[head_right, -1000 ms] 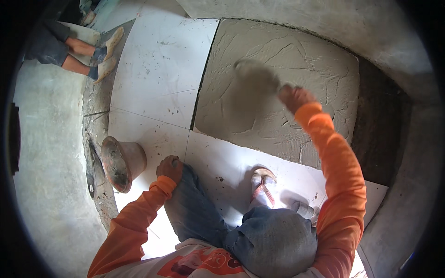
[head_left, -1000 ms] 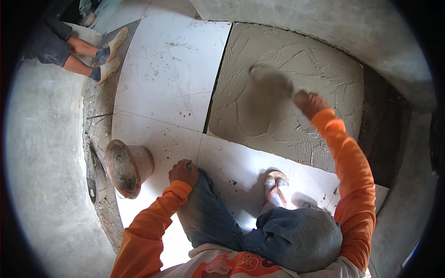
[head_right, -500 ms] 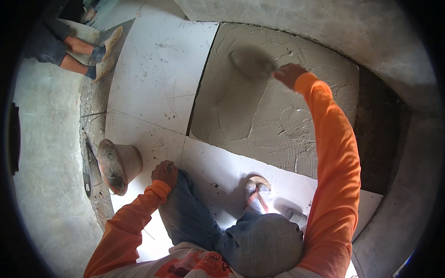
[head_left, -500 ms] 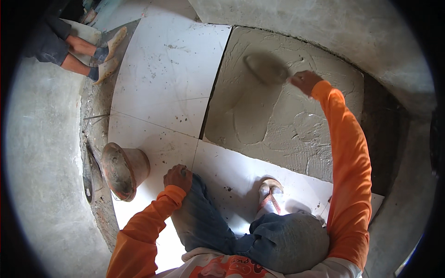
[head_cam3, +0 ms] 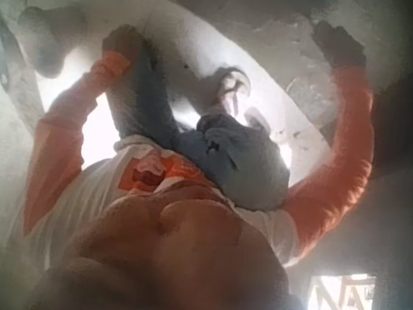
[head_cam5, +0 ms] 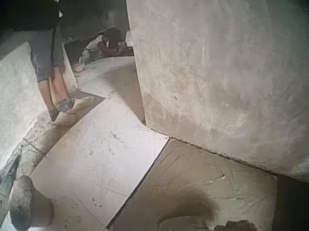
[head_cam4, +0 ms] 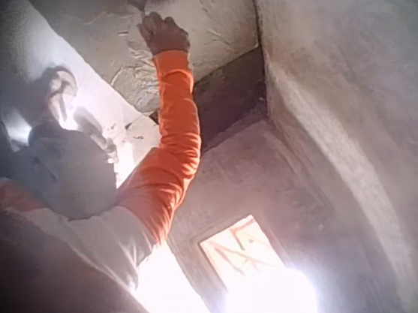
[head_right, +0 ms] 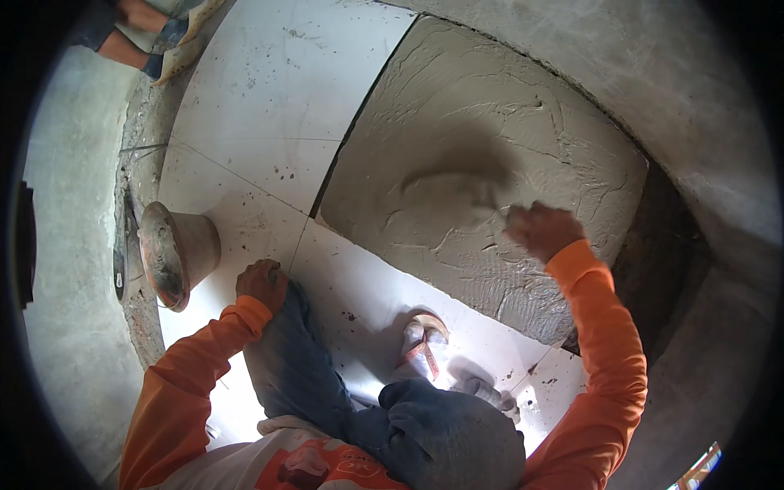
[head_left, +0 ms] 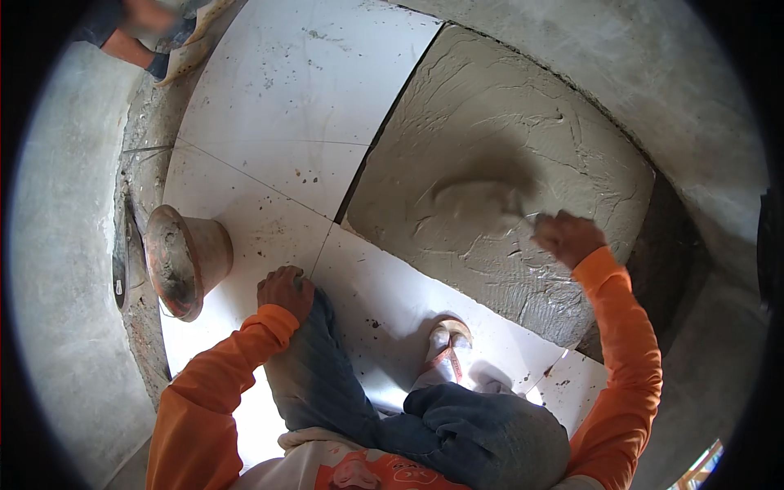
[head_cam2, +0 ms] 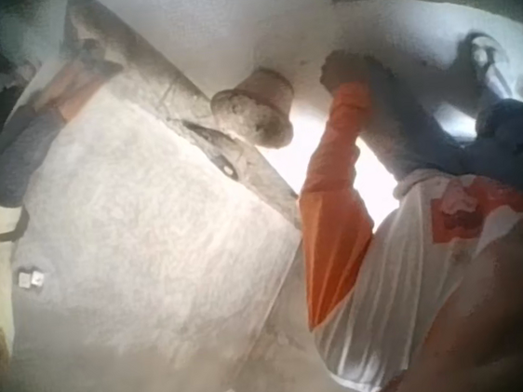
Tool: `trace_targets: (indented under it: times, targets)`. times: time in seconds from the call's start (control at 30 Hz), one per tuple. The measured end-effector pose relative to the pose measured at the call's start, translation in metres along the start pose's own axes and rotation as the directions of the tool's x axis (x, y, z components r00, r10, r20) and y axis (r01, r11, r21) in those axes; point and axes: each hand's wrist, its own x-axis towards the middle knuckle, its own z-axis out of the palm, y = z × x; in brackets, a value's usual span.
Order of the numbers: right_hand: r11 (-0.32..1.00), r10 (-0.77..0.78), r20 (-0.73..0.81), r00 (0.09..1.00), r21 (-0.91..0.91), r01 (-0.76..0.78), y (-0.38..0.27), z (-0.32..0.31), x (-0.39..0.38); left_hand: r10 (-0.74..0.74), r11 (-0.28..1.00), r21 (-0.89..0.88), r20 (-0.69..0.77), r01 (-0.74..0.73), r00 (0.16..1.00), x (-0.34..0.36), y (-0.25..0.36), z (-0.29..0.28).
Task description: The person spreads mortar on the floor with a trowel, positions a large white tile, and taps it into place using a rubber mallet.
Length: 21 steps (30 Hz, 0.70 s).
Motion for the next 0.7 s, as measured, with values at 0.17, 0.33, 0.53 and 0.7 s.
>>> trace_targets:
  times: [0.17,0.33,0.53,0.7]
  targets:
    - [0.941,0.281,-0.352,0.893,-0.083,-0.329,0.152,0.024,0.040,0.012,1.000,0.002,-0.001,-0.012,1.000,0.004,0.009,0.006]
    - [0.849,0.502,-0.356,0.788,0.375,-0.372,0.159,-0.024,0.057,0.010,0.999,0.031,-0.004,-0.010,1.000,0.004,0.006,0.007]
    - [0.672,0.397,0.185,0.899,0.608,-0.422,0.097,-0.019,0.000,-0.013,0.999,0.041,-0.008,0.014,1.000,0.002,0.009,0.008]
    - [0.924,-0.025,0.118,0.993,0.382,-0.022,0.021,0.037,-0.060,-0.002,0.997,0.075,-0.019,0.003,1.000,0.003,0.001,0.012]
